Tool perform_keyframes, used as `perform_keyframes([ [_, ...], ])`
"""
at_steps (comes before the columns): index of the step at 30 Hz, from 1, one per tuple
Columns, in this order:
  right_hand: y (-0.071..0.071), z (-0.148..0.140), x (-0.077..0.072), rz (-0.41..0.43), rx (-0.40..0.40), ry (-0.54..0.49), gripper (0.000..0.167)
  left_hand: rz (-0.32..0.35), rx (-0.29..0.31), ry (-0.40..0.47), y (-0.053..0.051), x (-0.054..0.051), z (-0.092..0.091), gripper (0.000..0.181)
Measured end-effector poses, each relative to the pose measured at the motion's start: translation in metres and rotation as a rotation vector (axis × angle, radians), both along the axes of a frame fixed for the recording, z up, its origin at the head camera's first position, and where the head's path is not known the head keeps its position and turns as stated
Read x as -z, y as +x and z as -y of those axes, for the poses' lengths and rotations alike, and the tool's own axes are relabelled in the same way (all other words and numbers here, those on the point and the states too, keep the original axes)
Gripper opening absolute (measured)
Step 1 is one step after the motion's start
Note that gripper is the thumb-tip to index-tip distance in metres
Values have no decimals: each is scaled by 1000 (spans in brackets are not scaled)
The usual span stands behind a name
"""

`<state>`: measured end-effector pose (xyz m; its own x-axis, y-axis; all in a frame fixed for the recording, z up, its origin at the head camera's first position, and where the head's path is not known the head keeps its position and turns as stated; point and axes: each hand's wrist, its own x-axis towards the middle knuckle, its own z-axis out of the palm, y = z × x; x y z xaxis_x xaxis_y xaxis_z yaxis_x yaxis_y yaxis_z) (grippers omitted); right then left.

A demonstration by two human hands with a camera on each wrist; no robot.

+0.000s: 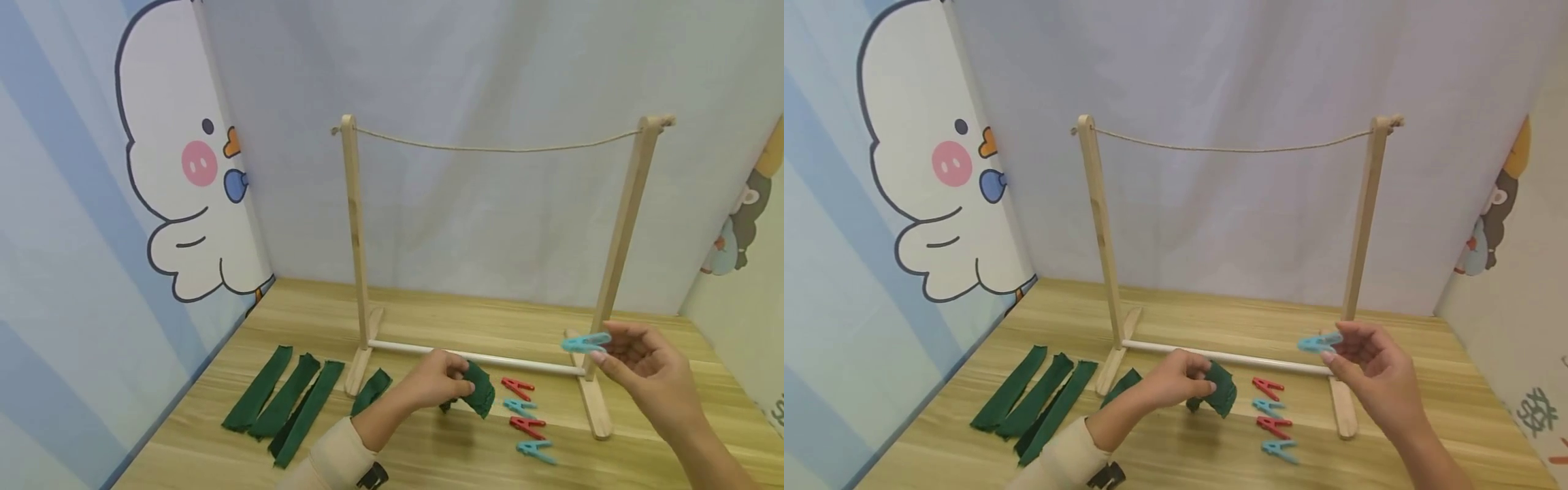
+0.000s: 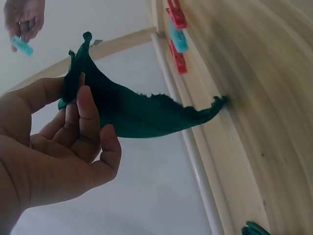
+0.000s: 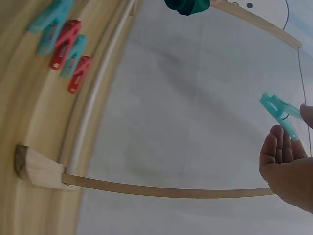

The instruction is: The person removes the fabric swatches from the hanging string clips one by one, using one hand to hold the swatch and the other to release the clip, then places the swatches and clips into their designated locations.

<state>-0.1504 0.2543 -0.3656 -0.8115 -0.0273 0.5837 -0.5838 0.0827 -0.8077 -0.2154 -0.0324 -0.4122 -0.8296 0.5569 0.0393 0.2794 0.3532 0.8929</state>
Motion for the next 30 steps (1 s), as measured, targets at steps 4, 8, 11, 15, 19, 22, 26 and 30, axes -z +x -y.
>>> perform_keyframes([
  [4,8,2,24,77,58,216,33,50,-7,44,-5,10,17,28],
  [8,14,3,42,107,82,321,31,79,-9,91,-10,16,30,43],
  [11,17,5,51,127,84,345,32,92,-33,113,-13,18,36,48],
  [15,19,7,58,198,76,340,31,94,-56,147,-13,10,38,48],
  [19,22,6,63,271,84,332,30,71,-63,192,-17,7,37,37],
  [22,24,5,67,333,100,324,30,39,-71,217,-26,12,37,30],
  [26,27,6,73,413,94,296,31,12,-62,221,-28,17,41,27],
  [30,28,5,80,456,52,274,30,27,-41,205,-23,29,51,30],
])
